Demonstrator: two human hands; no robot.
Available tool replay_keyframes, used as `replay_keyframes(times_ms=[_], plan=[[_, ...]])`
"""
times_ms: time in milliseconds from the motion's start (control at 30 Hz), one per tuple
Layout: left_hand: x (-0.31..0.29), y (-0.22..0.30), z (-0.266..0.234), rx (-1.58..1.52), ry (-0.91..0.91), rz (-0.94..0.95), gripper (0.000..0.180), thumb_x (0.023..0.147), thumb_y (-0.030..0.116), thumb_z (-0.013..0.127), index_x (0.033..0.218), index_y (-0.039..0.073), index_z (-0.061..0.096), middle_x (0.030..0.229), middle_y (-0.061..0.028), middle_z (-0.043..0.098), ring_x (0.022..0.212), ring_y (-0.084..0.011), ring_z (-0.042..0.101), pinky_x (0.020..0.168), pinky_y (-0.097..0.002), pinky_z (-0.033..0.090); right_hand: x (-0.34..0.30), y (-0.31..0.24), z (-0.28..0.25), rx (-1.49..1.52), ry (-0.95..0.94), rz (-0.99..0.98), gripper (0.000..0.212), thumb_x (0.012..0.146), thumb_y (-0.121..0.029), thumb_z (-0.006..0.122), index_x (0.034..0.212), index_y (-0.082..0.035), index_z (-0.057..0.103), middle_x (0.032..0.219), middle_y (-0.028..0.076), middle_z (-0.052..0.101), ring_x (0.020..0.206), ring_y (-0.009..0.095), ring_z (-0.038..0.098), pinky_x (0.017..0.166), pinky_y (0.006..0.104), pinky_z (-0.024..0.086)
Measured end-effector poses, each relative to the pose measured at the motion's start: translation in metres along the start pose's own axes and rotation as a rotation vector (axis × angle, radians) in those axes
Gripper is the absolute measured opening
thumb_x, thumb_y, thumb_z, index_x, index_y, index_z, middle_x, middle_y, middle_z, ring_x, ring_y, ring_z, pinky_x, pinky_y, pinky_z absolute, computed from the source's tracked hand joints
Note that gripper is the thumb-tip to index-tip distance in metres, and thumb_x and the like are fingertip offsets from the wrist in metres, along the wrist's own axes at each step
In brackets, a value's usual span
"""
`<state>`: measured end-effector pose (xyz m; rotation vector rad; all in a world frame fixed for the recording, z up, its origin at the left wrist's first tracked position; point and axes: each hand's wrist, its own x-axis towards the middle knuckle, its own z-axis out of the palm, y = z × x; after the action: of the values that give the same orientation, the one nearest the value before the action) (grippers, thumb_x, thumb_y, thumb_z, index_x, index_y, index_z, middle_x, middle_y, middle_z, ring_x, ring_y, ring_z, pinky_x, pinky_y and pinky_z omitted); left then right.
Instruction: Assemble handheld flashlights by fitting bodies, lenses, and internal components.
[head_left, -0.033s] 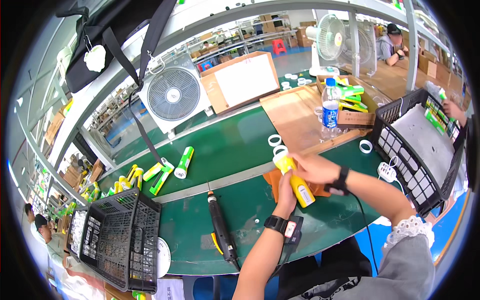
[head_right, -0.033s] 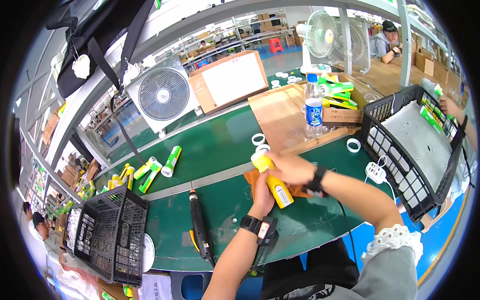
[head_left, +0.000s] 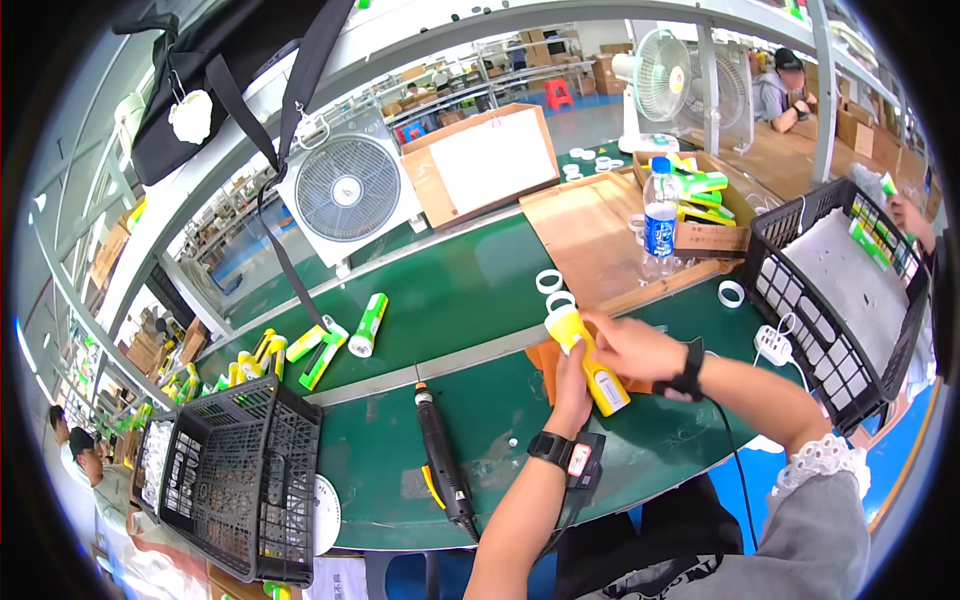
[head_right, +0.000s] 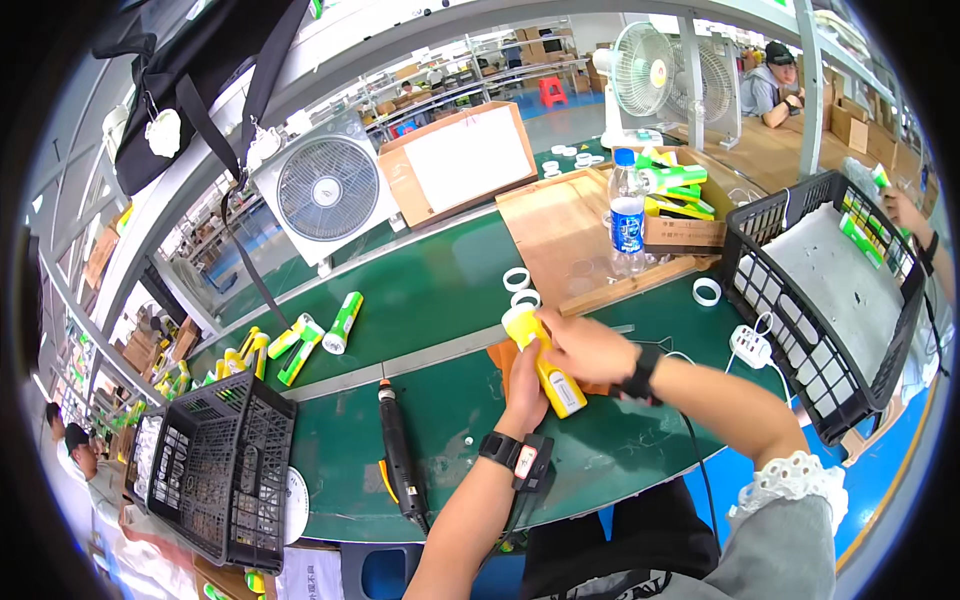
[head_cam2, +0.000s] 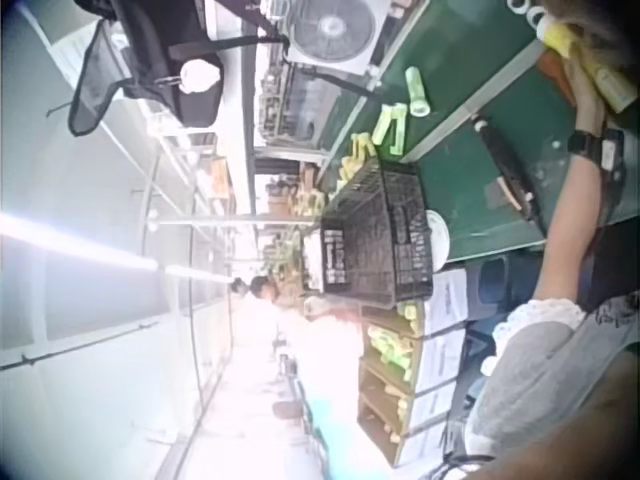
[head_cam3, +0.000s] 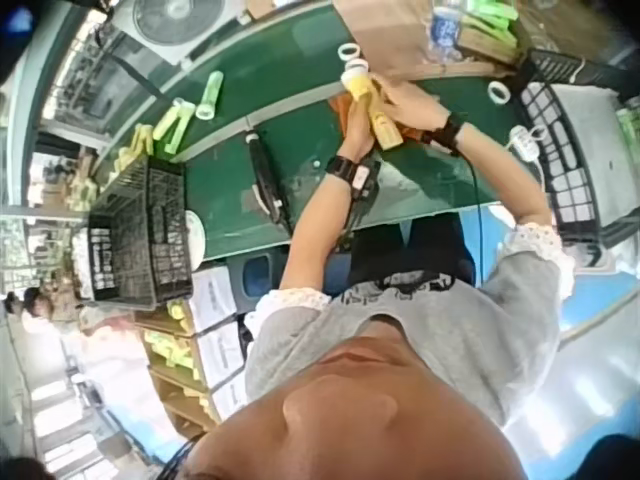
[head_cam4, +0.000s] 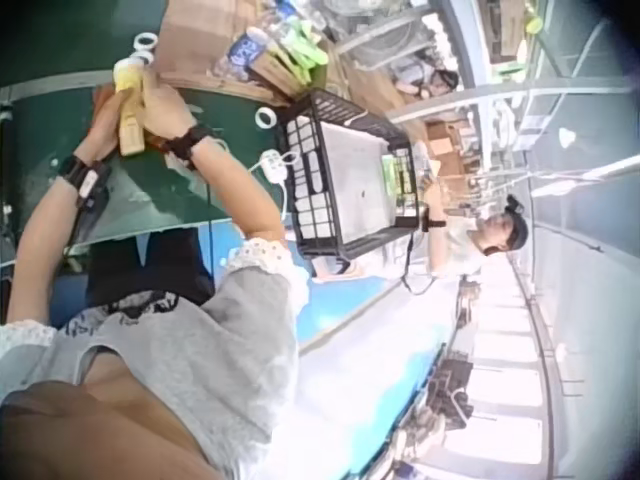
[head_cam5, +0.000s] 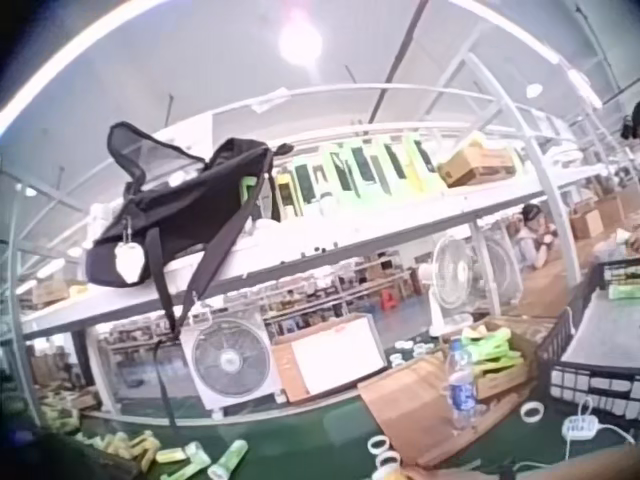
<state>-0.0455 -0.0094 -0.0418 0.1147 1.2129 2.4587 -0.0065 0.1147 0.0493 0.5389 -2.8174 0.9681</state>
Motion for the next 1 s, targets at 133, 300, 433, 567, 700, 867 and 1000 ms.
replay_keyframes(times_ms=[133,300,433,567,700,867,1000], plan=[[-0.007,0.008,0.003,0.025,0.078,-0.033,0.033,0.091,0.035,0.043,0.106,0.006,0.044,0.09,-0.0079,0.056,0.079,-0.0184,0.058,0.068,-0.0323,0.049,-0.046,0.002,0.021,-0.193,0.044,-0.262,0.045,0.08,-0.023,0.057,0.119,-0.004,0.044,0.111,0.015,0.052,0.097,0.031,0.054,0.079,0.0381,0.045],[-0.009,-0.002,0.001,0.046,0.031,-0.033,0.032,0.09,0.036,0.043,0.103,0.007,0.044,0.087,-0.0077,0.055,0.077,-0.0177,0.057,0.068,-0.0318,0.049,-0.061,-0.014,0.023,-0.173,0.113,-0.23,0.038,0.075,-0.024,0.064,0.105,-0.003,0.055,0.096,0.012,0.05,0.088,0.027,0.053,0.077,0.0364,0.045],[-0.012,-0.003,0.008,0.042,-0.023,-0.017,0.031,0.088,0.035,0.046,0.101,0.007,0.045,0.087,-0.0074,0.055,0.077,-0.0176,0.057,0.068,-0.0305,0.047,-0.056,-0.011,0.028,0.032,0.17,-0.101,0.023,0.075,-0.021,0.064,0.084,-0.002,0.055,0.09,0.011,0.052,0.078,0.025,0.054,0.066,0.0325,0.045],[-0.006,0.004,0.004,0.001,-0.075,-0.031,0.032,0.087,0.038,0.044,0.097,0.007,0.046,0.077,-0.0075,0.055,0.064,-0.0177,0.056,0.059,-0.0316,0.048,-0.067,-0.007,0.032,0.546,-0.158,-0.054,0.018,0.074,-0.018,0.062,0.074,-0.002,0.054,0.071,0.008,0.055,0.071,0.027,0.054,0.065,0.0365,0.043],[-0.006,0.015,0.015,0.125,-0.051,0.037,0.036,0.089,0.043,0.041,0.096,0.008,0.043,0.072,-0.0069,0.054,0.053,-0.0164,0.053,0.049,-0.03,0.047,-0.083,-0.01,0.023,0.205,-0.287,-0.389,0.006,0.066,-0.005,0.052,0.072,-0.003,0.052,0.075,0.011,0.054,0.075,0.03,0.054,0.064,0.0376,0.043],[-0.002,0.01,0.009,0.063,-0.088,0.092,0.033,0.089,0.04,0.045,0.097,0.008,0.041,0.072,-0.0072,0.05,0.053,-0.0177,0.053,0.049,-0.0324,0.047,-0.083,-0.001,0.028,-0.066,-0.208,-0.309,0.043,0.07,-0.018,0.065,0.103,-0.005,0.04,0.09,0.013,0.054,0.082,0.032,0.057,0.065,0.0415,0.046],[0.001,0.005,0.006,-0.013,-0.121,0.021,0.034,0.088,0.04,0.047,0.098,0.008,0.041,0.074,-0.0074,0.051,0.055,-0.0178,0.053,0.051,-0.032,0.047,-0.077,-0.005,0.023,-0.163,-0.209,-0.285,0.045,0.07,-0.023,0.069,0.101,-0.005,0.041,0.085,0.012,0.058,0.069,0.032,0.059,0.06,0.0404,0.046]])
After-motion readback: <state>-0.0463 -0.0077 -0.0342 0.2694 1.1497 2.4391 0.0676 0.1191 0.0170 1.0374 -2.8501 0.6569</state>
